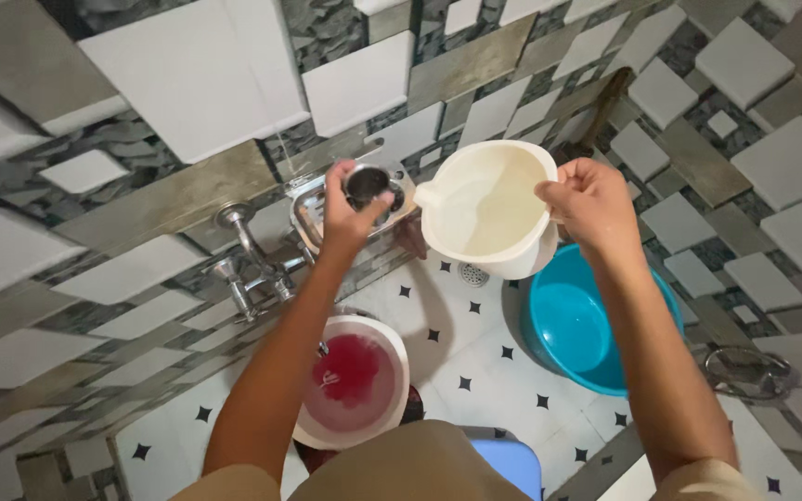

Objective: The person fills a white jug with water from a tap and pours it into a pink bucket. They then use a pink loofah to scrub a metal cup and the wall tiles around the tap area. The person repeatedly rinses the loofah under running water and wrings it out.

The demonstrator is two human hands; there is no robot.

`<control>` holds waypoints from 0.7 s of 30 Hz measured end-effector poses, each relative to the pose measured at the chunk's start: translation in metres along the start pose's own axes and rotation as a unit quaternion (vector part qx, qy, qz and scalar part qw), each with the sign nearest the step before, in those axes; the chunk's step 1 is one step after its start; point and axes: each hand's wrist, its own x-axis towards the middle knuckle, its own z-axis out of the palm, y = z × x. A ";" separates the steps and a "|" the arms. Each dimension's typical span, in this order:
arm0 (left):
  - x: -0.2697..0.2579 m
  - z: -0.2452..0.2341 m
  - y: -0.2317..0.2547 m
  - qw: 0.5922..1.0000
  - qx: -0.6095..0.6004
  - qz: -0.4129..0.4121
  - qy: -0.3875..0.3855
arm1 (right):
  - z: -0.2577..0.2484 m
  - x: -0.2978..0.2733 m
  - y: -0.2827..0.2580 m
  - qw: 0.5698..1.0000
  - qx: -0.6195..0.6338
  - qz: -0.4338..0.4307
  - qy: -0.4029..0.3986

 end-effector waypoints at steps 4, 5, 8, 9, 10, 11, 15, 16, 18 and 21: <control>-0.013 0.015 -0.016 0.995 0.093 0.018 -0.024 | -0.005 -0.001 -0.019 0.994 -0.102 -0.034 -0.006; -0.016 0.019 -0.015 0.996 0.082 -0.018 -0.028 | -0.006 -0.001 -0.023 0.988 -0.149 -0.046 -0.001; -0.021 0.025 -0.007 0.958 0.254 0.115 -0.067 | -0.008 0.001 -0.026 0.985 -0.165 -0.048 0.002; -0.021 0.025 -0.003 0.935 0.309 0.166 -0.058 | -0.009 0.001 -0.024 0.988 -0.149 -0.044 0.000; -0.018 0.024 0.000 0.905 0.362 0.216 -0.049 | -0.010 0.002 -0.021 0.991 -0.125 -0.038 -0.008; -0.013 0.023 0.004 0.871 0.413 0.265 -0.040 | -0.011 0.004 -0.019 0.994 -0.100 -0.033 -0.016; 0.013 0.014 0.015 0.789 0.539 0.274 -0.107 | -0.017 0.005 -0.007 0.995 -0.095 -0.005 -0.009; 0.020 0.012 0.015 0.765 0.570 0.265 -0.141 | -0.017 0.006 -0.005 0.996 -0.089 -0.010 -0.013; 0.036 0.009 0.011 0.706 0.623 0.275 -0.192 | -0.019 0.008 0.000 0.997 -0.078 -0.017 -0.020; 0.057 0.010 -0.001 0.621 0.675 0.311 -0.248 | -0.021 0.008 0.005 0.995 -0.093 -0.016 -0.015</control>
